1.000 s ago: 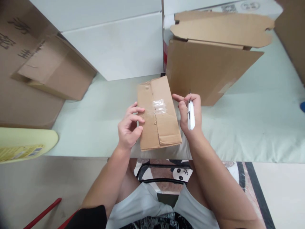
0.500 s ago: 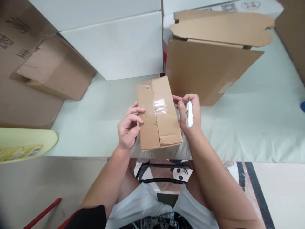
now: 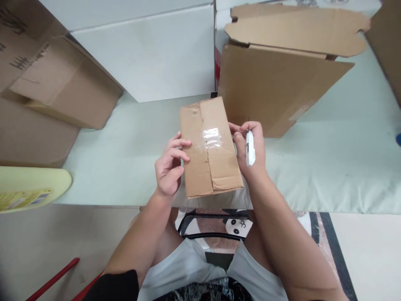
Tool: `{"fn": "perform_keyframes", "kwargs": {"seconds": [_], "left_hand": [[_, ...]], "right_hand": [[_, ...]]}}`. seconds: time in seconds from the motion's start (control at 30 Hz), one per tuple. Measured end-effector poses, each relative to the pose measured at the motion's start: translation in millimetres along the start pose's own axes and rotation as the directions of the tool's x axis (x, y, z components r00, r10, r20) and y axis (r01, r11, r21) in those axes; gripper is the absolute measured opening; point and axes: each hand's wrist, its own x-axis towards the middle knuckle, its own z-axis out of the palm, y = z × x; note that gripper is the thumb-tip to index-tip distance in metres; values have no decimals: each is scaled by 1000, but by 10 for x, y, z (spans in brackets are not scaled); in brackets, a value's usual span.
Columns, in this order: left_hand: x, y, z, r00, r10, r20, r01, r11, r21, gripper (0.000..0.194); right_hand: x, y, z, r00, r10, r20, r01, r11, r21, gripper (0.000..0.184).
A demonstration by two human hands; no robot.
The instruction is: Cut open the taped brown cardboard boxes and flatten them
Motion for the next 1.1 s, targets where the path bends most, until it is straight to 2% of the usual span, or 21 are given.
{"fn": "perform_keyframes", "kwargs": {"seconds": [0.5, 0.67, 0.93, 1.1], "left_hand": [[6, 2, 9, 1000, -19, -13, 19, 1000, -23, 27], [2, 2, 22, 1000, -26, -14, 25, 999, -41, 25], [3, -4, 54, 999, -41, -35, 38, 995, -87, 25], [12, 10, 48, 999, -37, -32, 37, 999, -23, 18]], "right_hand": [[24, 13, -21, 999, 39, 27, -39, 999, 19, 29], [9, 55, -4, 999, 41, -8, -41, 999, 33, 29], [-34, -10, 64, 990, 141, 11, -139, 962, 233, 39], [-41, -74, 121, 983, 182, -15, -170, 940, 297, 39]]}}
